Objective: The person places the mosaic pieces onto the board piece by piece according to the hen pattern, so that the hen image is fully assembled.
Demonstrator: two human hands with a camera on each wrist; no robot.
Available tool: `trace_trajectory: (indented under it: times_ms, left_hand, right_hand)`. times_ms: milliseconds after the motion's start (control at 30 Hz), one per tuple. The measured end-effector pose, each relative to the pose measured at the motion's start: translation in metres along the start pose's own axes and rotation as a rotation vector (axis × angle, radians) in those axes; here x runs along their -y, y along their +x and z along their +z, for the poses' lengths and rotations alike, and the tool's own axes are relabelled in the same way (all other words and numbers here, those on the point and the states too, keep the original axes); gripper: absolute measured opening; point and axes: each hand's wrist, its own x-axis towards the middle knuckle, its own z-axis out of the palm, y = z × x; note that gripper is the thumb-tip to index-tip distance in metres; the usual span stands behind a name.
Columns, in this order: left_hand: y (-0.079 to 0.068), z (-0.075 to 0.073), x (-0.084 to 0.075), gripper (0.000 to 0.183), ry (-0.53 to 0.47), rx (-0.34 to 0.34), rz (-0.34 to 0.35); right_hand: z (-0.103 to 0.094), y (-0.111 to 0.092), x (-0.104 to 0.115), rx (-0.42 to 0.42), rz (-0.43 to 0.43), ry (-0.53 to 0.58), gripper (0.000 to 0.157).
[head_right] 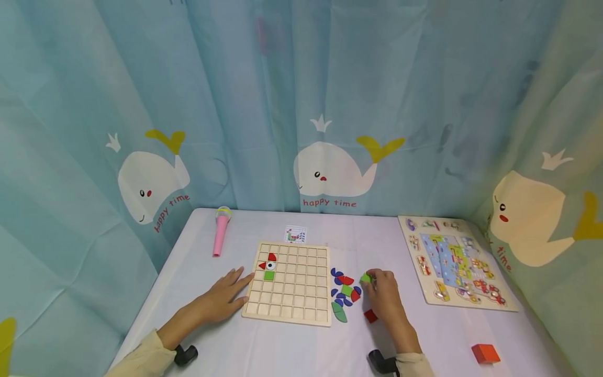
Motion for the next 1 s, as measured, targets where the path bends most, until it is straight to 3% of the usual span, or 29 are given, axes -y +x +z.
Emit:
trace_trajectory:
  times_ms: [167,533,800,1000]
  left_hand:
    - [-0.001,-0.001,-0.001,0.061,-0.014,0.006,-0.002]
    - [0.002,0.001,0.002,0.061,0.006,0.009,0.008]
    - [0.002,-0.001,0.002,0.061,-0.008,0.010,0.013]
    - [0.003,0.000,0.004,0.060,-0.004,0.006,0.020]
  right_hand:
    - [0.013,0.004,0.034,-0.008,-0.022,0.032,0.032]
    - [0.063,0.008,0.103,0.082,-0.242,0.152,0.023]
    - [0.100,0.002,0.143,0.163,-0.333,0.120,0.022]
    - [0.116,-0.002,0.157,0.150,-0.447,0.077,0.022]
